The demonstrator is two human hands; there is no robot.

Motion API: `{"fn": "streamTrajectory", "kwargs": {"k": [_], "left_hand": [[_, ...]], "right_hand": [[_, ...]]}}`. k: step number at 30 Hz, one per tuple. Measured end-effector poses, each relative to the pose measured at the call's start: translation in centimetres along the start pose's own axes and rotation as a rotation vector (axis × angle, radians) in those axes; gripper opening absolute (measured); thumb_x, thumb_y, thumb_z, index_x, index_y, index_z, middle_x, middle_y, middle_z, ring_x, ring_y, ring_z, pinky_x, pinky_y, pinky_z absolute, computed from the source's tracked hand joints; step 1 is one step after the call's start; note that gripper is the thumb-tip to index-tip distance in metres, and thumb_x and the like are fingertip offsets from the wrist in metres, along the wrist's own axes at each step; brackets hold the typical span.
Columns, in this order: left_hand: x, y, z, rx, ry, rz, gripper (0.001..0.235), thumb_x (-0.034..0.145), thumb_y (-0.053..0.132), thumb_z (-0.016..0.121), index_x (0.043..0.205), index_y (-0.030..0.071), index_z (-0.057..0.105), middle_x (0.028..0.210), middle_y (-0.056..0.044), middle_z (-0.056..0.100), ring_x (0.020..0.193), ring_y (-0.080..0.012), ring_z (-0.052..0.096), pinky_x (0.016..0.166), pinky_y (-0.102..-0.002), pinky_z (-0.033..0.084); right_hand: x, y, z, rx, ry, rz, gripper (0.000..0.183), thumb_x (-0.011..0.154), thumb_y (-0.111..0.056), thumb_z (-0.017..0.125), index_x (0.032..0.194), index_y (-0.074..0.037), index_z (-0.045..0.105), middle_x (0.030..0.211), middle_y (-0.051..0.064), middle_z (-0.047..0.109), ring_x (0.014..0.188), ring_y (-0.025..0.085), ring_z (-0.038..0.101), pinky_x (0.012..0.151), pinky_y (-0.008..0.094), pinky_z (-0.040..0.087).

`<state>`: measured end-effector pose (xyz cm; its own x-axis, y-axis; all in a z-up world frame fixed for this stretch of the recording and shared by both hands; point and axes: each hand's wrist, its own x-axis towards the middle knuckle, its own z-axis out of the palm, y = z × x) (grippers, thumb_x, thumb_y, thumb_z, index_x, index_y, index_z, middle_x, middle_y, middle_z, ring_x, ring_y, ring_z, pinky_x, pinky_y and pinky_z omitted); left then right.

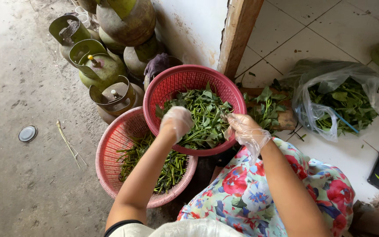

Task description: The person sits on the floor and sorts leafy green vegetables by hand, separating leaves from stems. The leaves are placed into a red basket and the stems into a pink basket. The person wears disposable gloves and handles the vegetables one by one.

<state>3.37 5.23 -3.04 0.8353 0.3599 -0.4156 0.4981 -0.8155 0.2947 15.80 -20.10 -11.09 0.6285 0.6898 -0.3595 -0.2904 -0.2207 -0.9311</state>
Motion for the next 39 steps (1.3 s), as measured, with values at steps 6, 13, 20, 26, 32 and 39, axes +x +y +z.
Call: {"fn": "streamTrajectory", "kwargs": {"k": [6,13,20,26,32,39], "left_hand": [[3.3,1.8,4.5,0.104,-0.239,-0.055,0.020,0.089,0.013,0.075,0.107,0.007,0.074,0.114,-0.017,0.070,0.094,-0.0334,0.069,0.088,-0.042,0.059],[0.5,1.5,1.7,-0.041,-0.071,-0.009,0.016,0.095,0.013,0.067,0.105,0.006,0.078,0.102,-0.017,0.073,0.084,-0.0254,0.071,0.078,-0.035,0.057],[-1.3,0.9,-1.0,-0.684,0.276,-0.051,0.022,0.100,0.030,0.066,0.100,0.008,0.070,0.086,-0.006,0.073,0.065,-0.0116,0.062,0.056,-0.023,0.052],[-2.0,1.8,1.5,-1.480,0.256,0.140,0.017,0.091,0.013,0.073,0.104,0.007,0.065,0.092,-0.006,0.074,0.073,-0.0089,0.071,0.059,-0.020,0.057],[-3.7,2.5,4.0,-1.475,0.174,0.281,0.016,0.095,0.010,0.068,0.111,0.008,0.064,0.090,-0.010,0.074,0.071,-0.0141,0.067,0.054,-0.025,0.050],[-4.1,1.7,7.4,-1.548,0.197,0.331,0.029,0.096,0.003,0.065,0.124,0.008,0.062,0.090,-0.001,0.067,0.078,-0.0105,0.067,0.066,-0.026,0.055]], "right_hand": [[-1.0,0.0,0.2,-0.005,-0.100,-0.262,0.028,0.110,-0.026,0.061,0.116,0.002,0.063,0.077,0.009,0.071,0.059,0.013,0.062,0.052,0.028,0.049],[-3.3,-1.2,0.4,0.160,0.134,0.118,0.043,0.099,-0.030,0.054,0.137,-0.009,0.057,0.056,0.004,0.056,0.039,0.013,0.043,0.036,0.030,0.035],[-2.8,-0.3,0.1,0.106,0.041,-0.310,0.044,0.106,-0.022,0.054,0.146,-0.002,0.054,0.063,0.000,0.054,0.051,0.008,0.046,0.047,0.022,0.040],[-3.2,0.0,2.7,0.159,-0.159,-0.423,0.050,0.104,-0.017,0.057,0.152,-0.002,0.049,0.072,-0.001,0.055,0.052,0.009,0.049,0.046,0.023,0.042],[-2.4,-1.5,3.8,0.272,-0.176,-0.257,0.024,0.101,-0.021,0.059,0.124,-0.015,0.058,0.066,0.001,0.058,0.047,0.009,0.051,0.038,0.022,0.036],[-2.4,-1.6,4.3,0.236,-0.179,-0.300,0.024,0.101,-0.025,0.063,0.084,-0.008,0.062,0.060,0.002,0.056,0.044,0.010,0.048,0.035,0.025,0.035]]}}
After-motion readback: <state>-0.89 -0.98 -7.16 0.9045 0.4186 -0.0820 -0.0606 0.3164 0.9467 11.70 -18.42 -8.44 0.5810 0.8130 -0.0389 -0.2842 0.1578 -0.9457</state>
